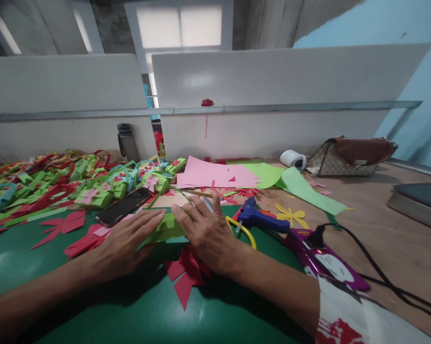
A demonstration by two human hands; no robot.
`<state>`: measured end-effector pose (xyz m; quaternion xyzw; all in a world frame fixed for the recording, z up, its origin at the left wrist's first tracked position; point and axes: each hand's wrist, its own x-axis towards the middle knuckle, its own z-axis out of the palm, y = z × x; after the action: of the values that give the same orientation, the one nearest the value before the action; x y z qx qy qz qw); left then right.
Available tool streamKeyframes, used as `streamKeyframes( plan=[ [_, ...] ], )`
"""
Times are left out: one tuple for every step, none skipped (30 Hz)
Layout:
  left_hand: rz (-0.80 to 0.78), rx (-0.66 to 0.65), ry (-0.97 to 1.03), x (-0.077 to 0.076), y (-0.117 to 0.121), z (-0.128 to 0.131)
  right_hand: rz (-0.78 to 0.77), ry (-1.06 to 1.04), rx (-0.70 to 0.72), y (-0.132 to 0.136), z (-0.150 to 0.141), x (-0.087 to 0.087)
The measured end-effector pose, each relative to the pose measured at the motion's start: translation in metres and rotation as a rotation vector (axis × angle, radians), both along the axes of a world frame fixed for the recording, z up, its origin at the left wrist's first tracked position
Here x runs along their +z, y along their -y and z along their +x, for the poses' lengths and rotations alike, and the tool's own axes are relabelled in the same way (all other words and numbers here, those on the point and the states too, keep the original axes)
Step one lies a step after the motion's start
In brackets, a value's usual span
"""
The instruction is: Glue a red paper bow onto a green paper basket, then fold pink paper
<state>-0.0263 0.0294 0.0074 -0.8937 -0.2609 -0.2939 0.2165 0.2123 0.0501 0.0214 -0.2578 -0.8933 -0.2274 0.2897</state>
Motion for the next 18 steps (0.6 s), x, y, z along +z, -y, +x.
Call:
streamKeyframes(
  plan=[
    [0.004,0.005,0.003,-0.0008,0.0,0.0003,-0.002,-0.009,-0.001,0.0,-0.0001,-0.0002],
    [0.007,0.012,0.008,-0.0016,-0.0001,0.0008,-0.004,-0.018,-0.003,0.0001,-0.0003,-0.0003],
    [0.01,0.019,0.014,-0.0023,-0.0001,0.0014,-0.006,-0.024,-0.002,0.0002,-0.0004,-0.0003],
    [0.014,0.024,0.019,-0.0029,-0.0002,0.0023,-0.009,-0.028,-0.002,0.0003,-0.0006,-0.0004],
    [0.016,0.028,0.024,-0.0035,-0.0003,0.0033,-0.013,-0.028,0.0,0.0004,-0.0007,-0.0005],
    [0.017,0.033,0.026,-0.004,-0.0004,0.0043,-0.018,-0.026,0.001,0.0004,-0.0008,-0.0005],
    [0.018,0.035,0.027,-0.0045,-0.0005,0.0053,-0.024,-0.022,0.001,0.0005,-0.0008,-0.0006],
    [0.016,0.039,0.026,-0.0048,-0.0006,0.0062,-0.029,-0.019,-0.004,0.0005,-0.0009,-0.0007],
    [0.015,0.041,0.025,-0.005,-0.0005,0.007,-0.032,-0.019,-0.011,0.0006,-0.0008,-0.0008],
    [0.013,0.044,0.024,-0.0051,-0.0002,0.0077,-0.033,-0.022,-0.016,0.0006,-0.0007,-0.0009],
    [0.011,0.045,0.025,-0.0051,0.0001,0.0082,-0.033,-0.027,-0.02,0.0007,-0.0006,-0.0011],
    [0.01,0.044,0.026,-0.0049,0.0006,0.0085,-0.033,-0.034,-0.022,0.0008,-0.0004,-0.0013],
    [0.011,0.043,0.029,-0.0047,0.0012,0.0087,-0.035,-0.039,-0.023,0.001,-0.0002,-0.0015],
    [0.012,0.043,0.032,-0.0044,0.0017,0.0089,-0.037,-0.042,-0.023,0.0011,0.0,-0.0017],
    [0.016,0.043,0.037,-0.0041,0.0021,0.009,-0.038,-0.044,-0.022,0.0013,0.0002,-0.0018],
    [0.02,0.045,0.042,-0.0039,0.0023,0.0092,-0.042,-0.045,-0.021,0.0014,0.0004,-0.0019],
    [0.026,0.047,0.048,-0.0038,0.0023,0.0093,-0.049,-0.045,-0.019,0.0015,0.0005,-0.0018],
    [0.032,0.049,0.054,-0.0038,0.002,0.0094,-0.054,-0.046,-0.017,0.0016,0.0005,-0.0016]
  ],
)
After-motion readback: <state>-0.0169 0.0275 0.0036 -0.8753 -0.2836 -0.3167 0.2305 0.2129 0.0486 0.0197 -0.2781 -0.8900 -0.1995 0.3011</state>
